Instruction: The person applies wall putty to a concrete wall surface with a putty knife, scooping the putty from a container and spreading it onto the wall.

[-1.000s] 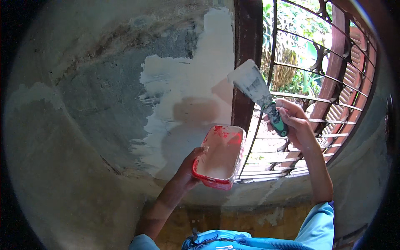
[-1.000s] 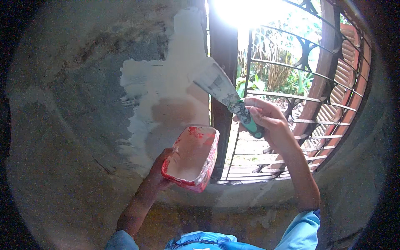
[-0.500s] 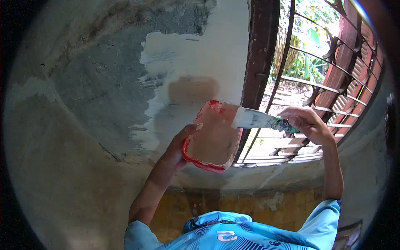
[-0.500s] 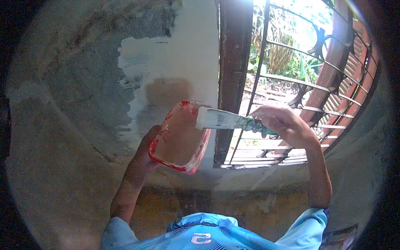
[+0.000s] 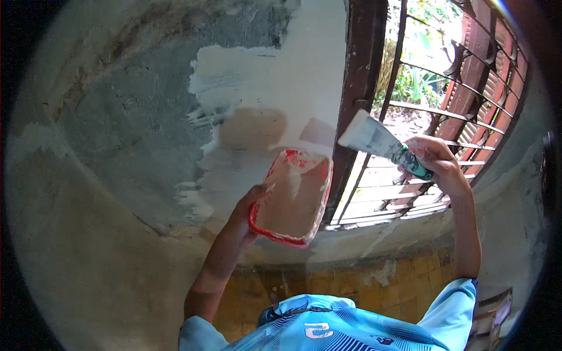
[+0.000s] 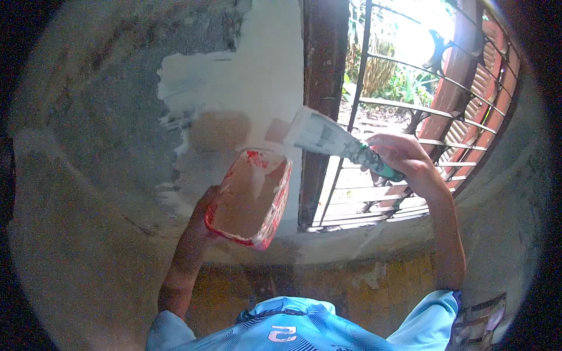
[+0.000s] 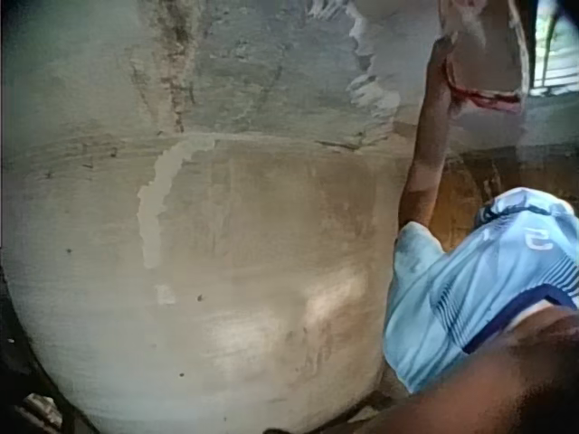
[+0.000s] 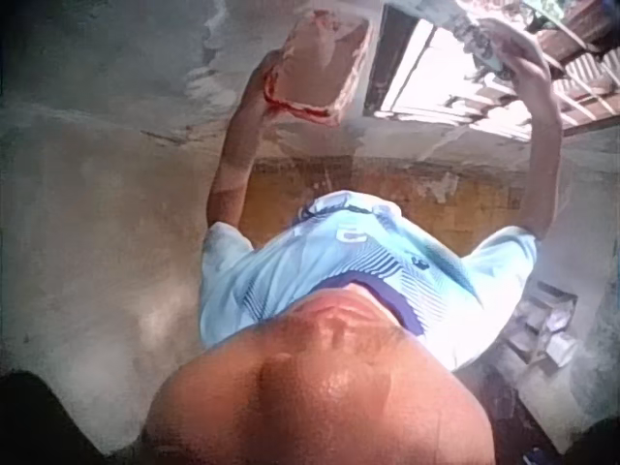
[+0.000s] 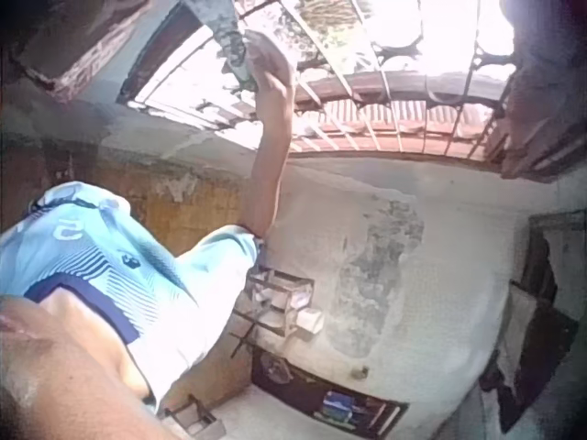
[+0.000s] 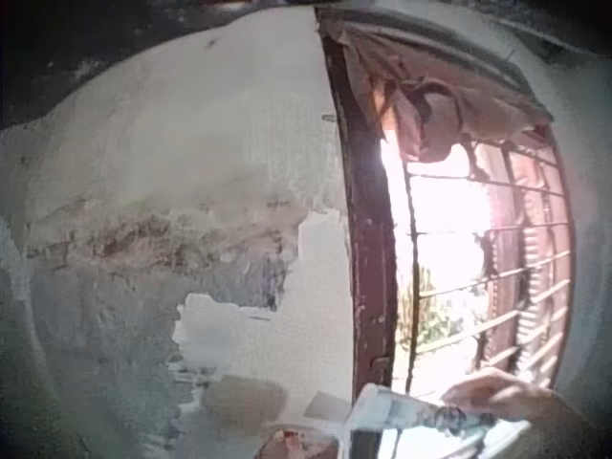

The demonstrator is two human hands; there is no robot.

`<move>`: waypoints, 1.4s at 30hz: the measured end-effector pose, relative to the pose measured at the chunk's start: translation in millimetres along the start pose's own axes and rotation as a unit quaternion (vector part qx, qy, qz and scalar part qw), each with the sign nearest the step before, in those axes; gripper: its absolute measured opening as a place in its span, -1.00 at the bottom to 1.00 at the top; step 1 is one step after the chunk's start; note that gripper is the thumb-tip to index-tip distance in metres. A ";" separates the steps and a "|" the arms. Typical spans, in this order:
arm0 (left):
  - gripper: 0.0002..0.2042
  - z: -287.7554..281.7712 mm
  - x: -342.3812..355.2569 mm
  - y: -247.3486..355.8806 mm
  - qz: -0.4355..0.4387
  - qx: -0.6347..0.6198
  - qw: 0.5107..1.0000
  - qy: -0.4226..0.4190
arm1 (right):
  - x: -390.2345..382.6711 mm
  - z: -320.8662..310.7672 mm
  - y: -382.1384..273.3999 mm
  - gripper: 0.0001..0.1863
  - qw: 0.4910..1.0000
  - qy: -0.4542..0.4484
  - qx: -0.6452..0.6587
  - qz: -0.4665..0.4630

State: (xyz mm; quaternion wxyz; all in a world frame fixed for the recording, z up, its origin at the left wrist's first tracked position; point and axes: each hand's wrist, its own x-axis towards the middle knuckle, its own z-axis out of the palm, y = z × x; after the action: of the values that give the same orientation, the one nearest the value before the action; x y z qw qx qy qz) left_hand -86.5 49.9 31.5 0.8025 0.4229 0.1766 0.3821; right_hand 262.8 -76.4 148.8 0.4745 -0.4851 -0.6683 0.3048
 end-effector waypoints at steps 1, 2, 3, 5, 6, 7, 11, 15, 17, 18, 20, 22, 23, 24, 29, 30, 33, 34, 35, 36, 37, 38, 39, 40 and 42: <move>-0.47 -0.7 -1.1 -3.4 0.002 0.002 1.000 -0.007 | 1.7 -1.5 2.3 -0.59 0.999 0.025 0.036 -0.019; -0.49 -1.2 -2.6 -7.8 0.004 -0.005 1.000 0.004 | 5.7 -2.7 3.9 -0.59 0.995 0.050 -0.005 -0.083; -0.51 -2.7 -3.5 -12.9 0.005 -0.013 1.000 0.014 | 15.3 -6.7 -2.6 -0.61 0.992 0.013 -0.040 -0.119; -0.53 -14.0 -7.2 -20.2 0.003 0.001 1.000 -0.004 | 33.3 1.9 -13.2 -0.63 0.941 0.105 -0.238 -0.217; -0.53 -15.8 -7.5 -23.8 -0.015 -0.010 1.000 0.023 | 39.0 7.1 -21.8 -0.64 0.925 0.149 -0.281 -0.210; -0.53 -13.5 -12.8 -25.4 -0.032 -0.017 0.998 0.046 | 45.0 -6.8 -24.2 -0.67 0.892 0.186 -0.355 -0.209; -0.47 -22.7 -22.6 -41.7 -0.034 0.007 0.998 0.047 | 85.8 -43.5 -31.5 -0.71 0.735 0.235 -0.500 -0.393; -0.44 -26.2 -31.6 -53.8 -0.078 -0.025 0.995 0.064 | 115.2 -54.4 -30.8 -0.56 0.662 0.281 -0.542 -0.434; -0.43 -26.8 -35.2 -60.7 -0.079 -0.025 0.993 0.087 | 127.1 -51.0 -29.1 -0.58 0.659 0.296 -0.542 -0.430; -0.43 -26.9 -36.4 -64.2 -0.080 -0.026 0.991 0.108 | 131.8 -51.1 -29.4 -0.58 0.646 0.307 -0.557 -0.422; -0.43 -29.2 -38.2 -70.3 -0.080 -0.040 0.990 0.110 | 140.6 -55.2 -26.1 -0.58 0.629 0.331 -0.570 -0.413; -0.43 -36.1 -39.9 -78.2 -0.078 -0.053 0.989 0.112 | 140.5 -56.7 -22.8 -0.59 0.626 0.333 -0.568 -0.419; -0.44 -42.8 -41.0 -82.6 -0.079 -0.074 0.988 0.109 | 140.8 -57.2 -22.1 -0.59 0.623 0.335 -0.565 -0.426; -0.45 -46.2 -42.3 -84.6 -0.080 -0.095 0.987 0.105 | 140.0 -60.1 -21.6 -0.59 0.623 0.336 -0.564 -0.426; -0.45 -45.2 -47.0 -85.7 -0.063 -0.078 0.988 0.116 | 130.0 -76.8 -14.8 -0.57 0.632 0.368 -0.536 -0.422; -0.45 -43.9 -46.9 -84.9 -0.062 -0.070 0.988 0.124 | 131.5 -74.8 -14.8 -0.53 0.645 0.360 -0.514 -0.435; -0.44 -35.7 -49.0 -80.2 -0.050 -0.053 0.990 0.124 | 132.6 -47.5 -29.7 -0.51 0.613 0.334 -0.567 -0.438; -0.44 -38.0 -48.1 -80.8 -0.050 -0.052 0.990 0.123 | 132.5 -39.7 -34.7 -0.49 0.614 0.324 -0.568 -0.441; -0.44 -42.6 -46.5 -82.9 -0.052 -0.059 0.991 0.110 | 130.7 -36.2 -35.1 -0.49 0.614 0.326 -0.569 -0.440; -0.44 -45.4 -46.2 -83.9 -0.053 -0.066 0.992 0.097 | 128.7 -33.4 -34.9 -0.49 0.615 0.332 -0.580 -0.418; -0.44 -45.3 -46.6 -83.9 -0.054 -0.065 0.992 0.096 | 127.7 -32.7 -34.2 -0.49 0.616 0.338 -0.591 -0.396; -0.45 -44.6 -47.3 -83.7 -0.059 -0.065 0.990 0.106 | 126.5 -38.7 -29.2 -0.51 0.609 0.347 -0.595 -0.395; -0.45 -44.4 -48.0 -83.2 -0.065 -0.064 0.989 0.116 | 123.0 -43.7 -26.8 -0.51 0.608 0.348 -0.595 -0.394; -0.45 -44.9 -48.7 -82.3 -0.066 -0.063 0.989 0.115 | 118.7 -48.0 -24.8 -0.52 0.606 0.356 -0.601 -0.379; -0.47 -46.3 -49.8 -80.4 -0.069 -0.058 0.990 0.105 | 111.2 -55.3 -22.6 -0.56 0.622 0.364 -0.587 -0.369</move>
State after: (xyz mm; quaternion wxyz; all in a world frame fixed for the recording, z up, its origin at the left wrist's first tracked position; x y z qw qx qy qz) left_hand -109.4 9.0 -62.8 0.8269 0.3202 0.2667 0.3776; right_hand 297.3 17.1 226.2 0.3662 -0.4446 -0.6013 -0.5538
